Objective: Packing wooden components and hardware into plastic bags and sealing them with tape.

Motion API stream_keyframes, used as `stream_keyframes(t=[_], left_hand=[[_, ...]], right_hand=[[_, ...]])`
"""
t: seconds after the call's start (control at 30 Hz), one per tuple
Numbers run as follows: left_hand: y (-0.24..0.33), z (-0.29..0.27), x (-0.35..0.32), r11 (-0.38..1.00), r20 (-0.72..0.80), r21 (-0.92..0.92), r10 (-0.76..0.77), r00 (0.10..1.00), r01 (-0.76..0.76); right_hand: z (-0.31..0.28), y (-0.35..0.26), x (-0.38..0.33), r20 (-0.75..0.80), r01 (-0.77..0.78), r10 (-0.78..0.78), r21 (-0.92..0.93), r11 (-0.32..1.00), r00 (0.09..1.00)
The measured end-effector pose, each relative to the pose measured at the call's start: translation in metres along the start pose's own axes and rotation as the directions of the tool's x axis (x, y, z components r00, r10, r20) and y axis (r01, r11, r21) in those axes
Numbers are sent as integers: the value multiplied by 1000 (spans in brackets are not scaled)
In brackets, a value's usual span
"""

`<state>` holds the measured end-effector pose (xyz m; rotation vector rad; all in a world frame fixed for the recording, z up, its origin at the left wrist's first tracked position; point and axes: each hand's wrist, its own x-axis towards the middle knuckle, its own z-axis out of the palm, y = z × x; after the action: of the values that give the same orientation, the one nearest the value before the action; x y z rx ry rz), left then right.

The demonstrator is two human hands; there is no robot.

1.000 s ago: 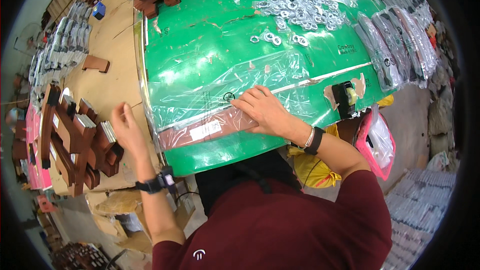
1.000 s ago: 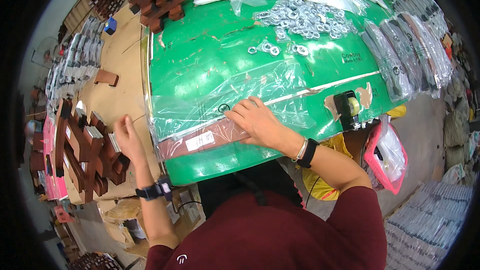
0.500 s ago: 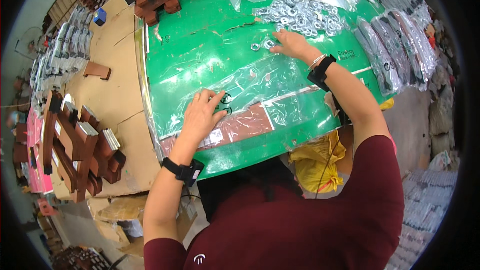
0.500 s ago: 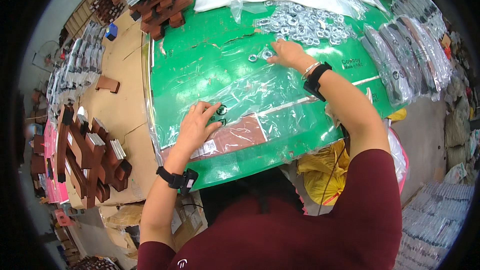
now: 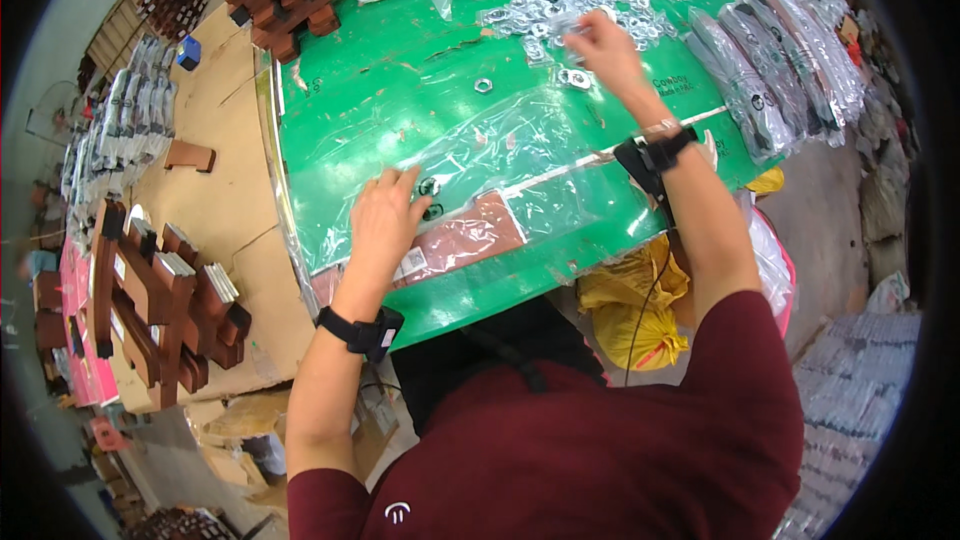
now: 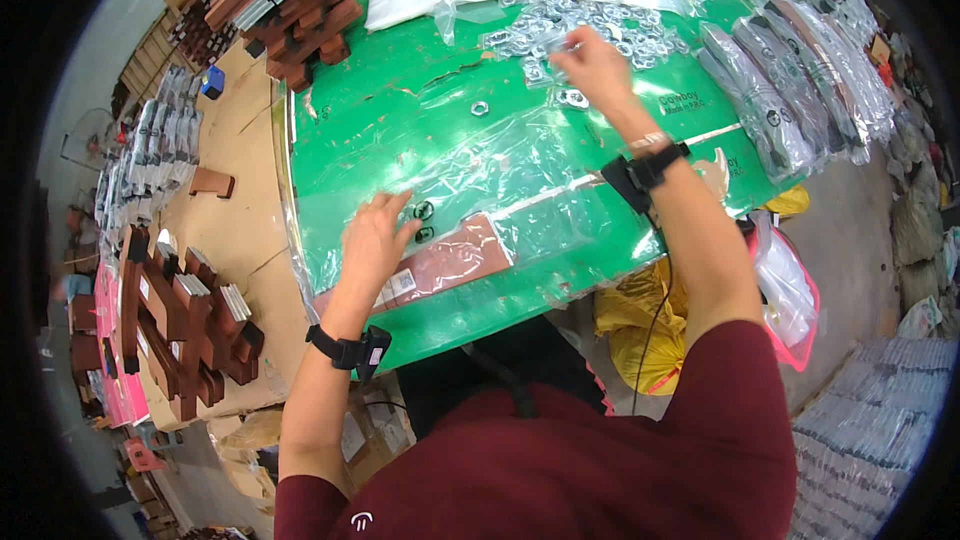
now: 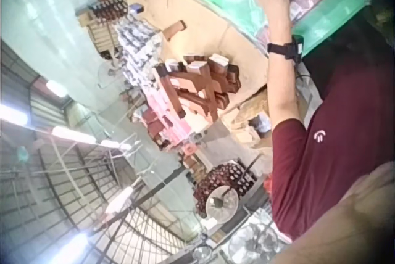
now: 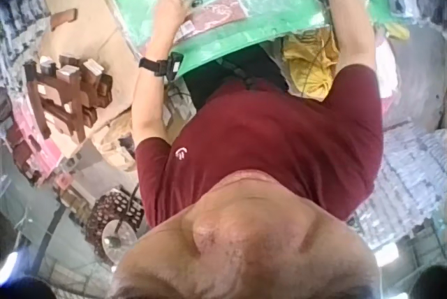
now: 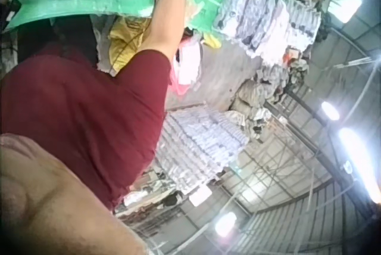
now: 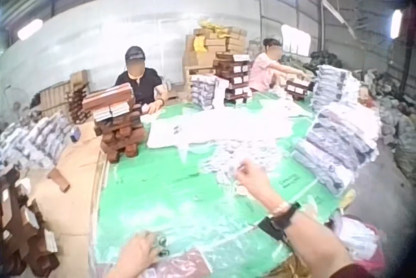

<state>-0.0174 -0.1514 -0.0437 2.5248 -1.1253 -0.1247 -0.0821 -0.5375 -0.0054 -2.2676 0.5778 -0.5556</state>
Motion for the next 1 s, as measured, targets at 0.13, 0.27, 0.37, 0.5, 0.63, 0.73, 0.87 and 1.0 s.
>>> stream_keyframes(t=[0.13,0.27,0.37,0.5,0.63,0.73,0.87,1.0], left_hand=[[67,-1,27,961,-220,61,276,936,-269],[117,26,64,904,-246,-18,410,878,-427],[131,52,80,911,-192,26,409,892,-412],[141,66,92,898,-136,-4,436,890,-441],[141,56,94,929,-189,-76,344,920,-362],[143,43,84,936,-356,-71,300,885,-346],[145,34,80,922,-463,-19,334,821,-386],[151,28,81,886,-557,43,405,725,-462]], right_hand=[[-21,26,-81,-194,-149,231,362,920,953],[1,44,-154,-132,-245,250,52,968,959],[2,15,-172,-64,-309,366,413,857,928],[-4,-6,-163,206,-349,316,787,509,926],[-9,8,-150,285,-383,261,765,518,922],[-11,16,-137,368,-418,240,550,723,898],[1,14,-93,595,-364,113,321,874,796],[44,10,-71,669,-301,6,326,896,743]])
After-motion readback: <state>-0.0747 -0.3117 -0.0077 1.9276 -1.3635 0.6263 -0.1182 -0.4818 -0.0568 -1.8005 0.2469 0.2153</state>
